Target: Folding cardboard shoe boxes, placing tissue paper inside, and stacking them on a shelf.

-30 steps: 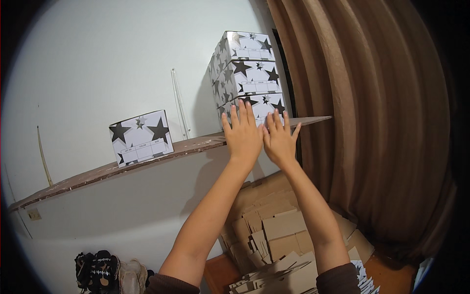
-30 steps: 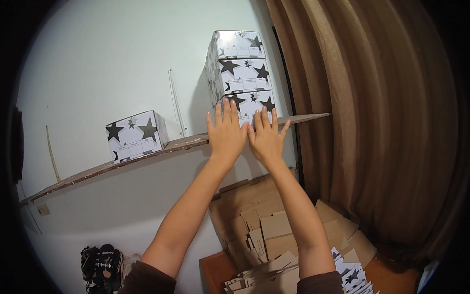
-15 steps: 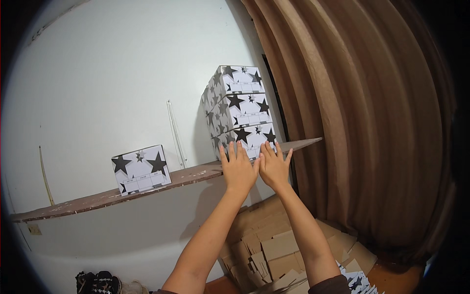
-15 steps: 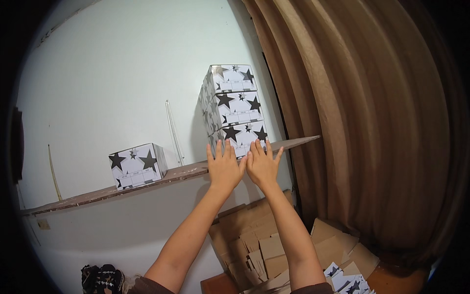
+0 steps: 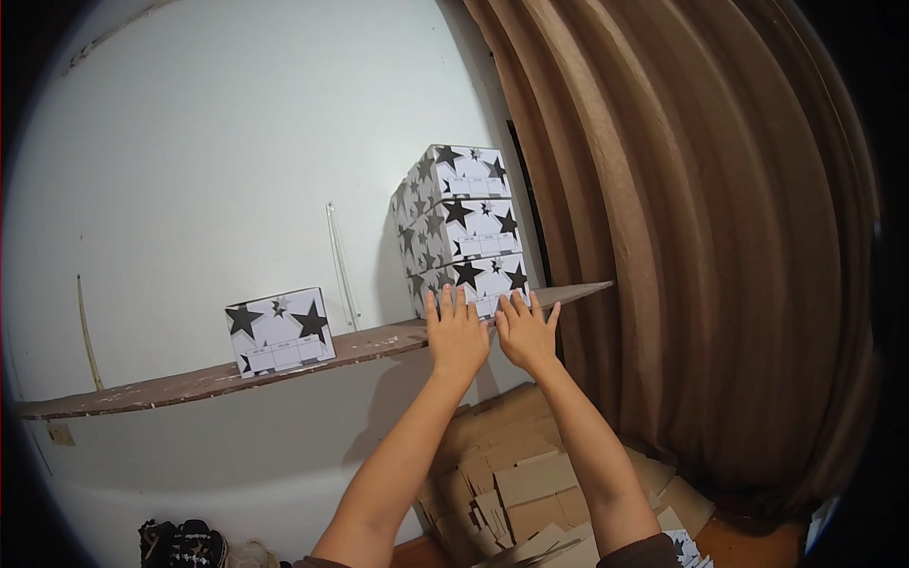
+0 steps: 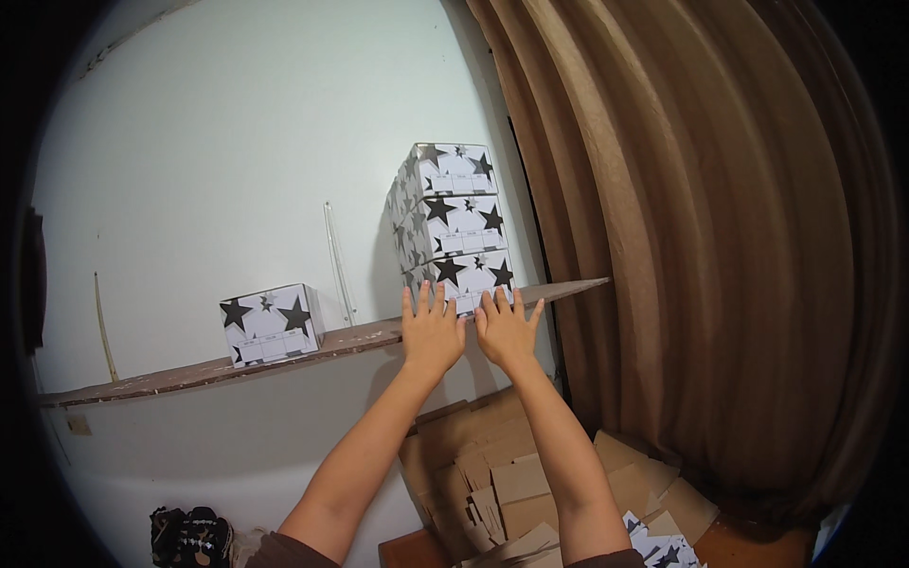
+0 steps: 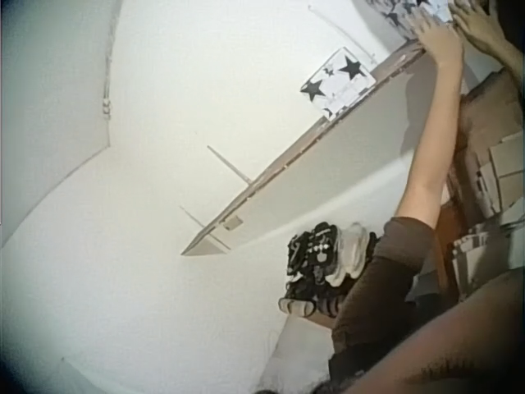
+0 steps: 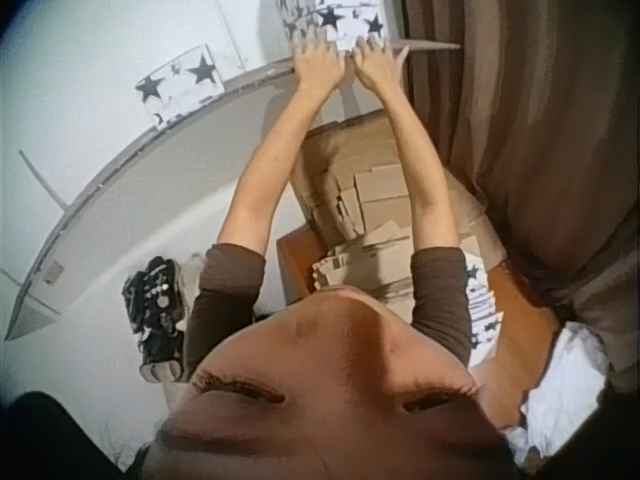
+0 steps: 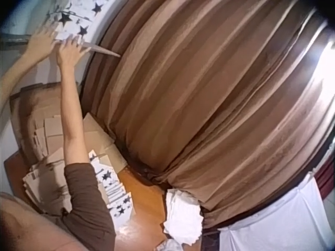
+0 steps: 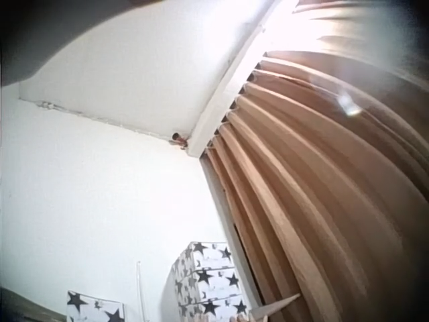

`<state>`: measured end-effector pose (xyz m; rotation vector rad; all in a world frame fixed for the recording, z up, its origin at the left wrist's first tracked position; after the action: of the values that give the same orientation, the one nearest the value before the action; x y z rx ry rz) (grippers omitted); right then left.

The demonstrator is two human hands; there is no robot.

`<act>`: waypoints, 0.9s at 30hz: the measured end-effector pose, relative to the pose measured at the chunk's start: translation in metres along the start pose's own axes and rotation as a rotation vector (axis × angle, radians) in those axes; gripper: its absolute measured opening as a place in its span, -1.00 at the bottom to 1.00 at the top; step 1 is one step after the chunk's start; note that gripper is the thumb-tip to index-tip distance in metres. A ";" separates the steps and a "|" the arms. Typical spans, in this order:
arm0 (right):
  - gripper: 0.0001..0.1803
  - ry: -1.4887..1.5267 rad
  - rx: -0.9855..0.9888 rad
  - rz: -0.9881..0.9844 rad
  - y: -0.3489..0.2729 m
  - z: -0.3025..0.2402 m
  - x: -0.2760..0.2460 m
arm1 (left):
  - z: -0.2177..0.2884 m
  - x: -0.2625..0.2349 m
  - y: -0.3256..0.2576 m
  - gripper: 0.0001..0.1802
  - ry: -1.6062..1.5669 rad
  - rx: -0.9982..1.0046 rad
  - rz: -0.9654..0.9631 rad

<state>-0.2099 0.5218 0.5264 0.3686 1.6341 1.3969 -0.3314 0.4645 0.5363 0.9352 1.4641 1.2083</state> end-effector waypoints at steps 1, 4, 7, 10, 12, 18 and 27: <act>-0.48 0.010 -0.031 0.058 -0.003 -0.005 0.001 | -0.006 -0.013 0.000 -0.49 -0.049 0.023 -0.054; -0.49 0.100 -0.101 0.167 -0.010 -0.036 0.003 | -0.055 -0.080 -0.002 -0.45 -0.107 -0.079 0.111; -0.47 0.192 -0.193 0.235 -0.016 -0.082 -0.004 | -0.126 -0.130 -0.016 -0.35 0.073 -0.324 0.202; -0.45 0.301 -0.279 0.106 -0.012 -0.147 -0.020 | -0.197 -0.161 -0.037 -0.30 0.263 -0.499 0.189; -0.41 0.462 -0.245 0.064 0.000 -0.171 -0.023 | -0.222 -0.171 -0.043 -0.22 0.281 -0.697 -0.015; -0.32 0.417 -0.131 -0.036 0.027 -0.211 -0.005 | -0.245 -0.153 -0.045 -0.25 0.141 -0.609 -0.031; -0.36 0.465 -0.084 -0.329 0.047 -0.224 -0.024 | -0.234 -0.153 -0.033 -0.20 0.064 -0.610 -0.173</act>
<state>-0.3882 0.3807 0.5634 -0.2885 1.8914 1.3522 -0.5246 0.2598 0.5409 0.3512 1.0911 1.4430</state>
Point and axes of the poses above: each hand's wrist, its own y-axis towards the middle knuckle, its own x-axis out of the palm, z = x × y, the point moved 2 cm from there along y, towards the middle knuckle, and after that the axes turned 13 degrees about -x, right-handed, at the moved point
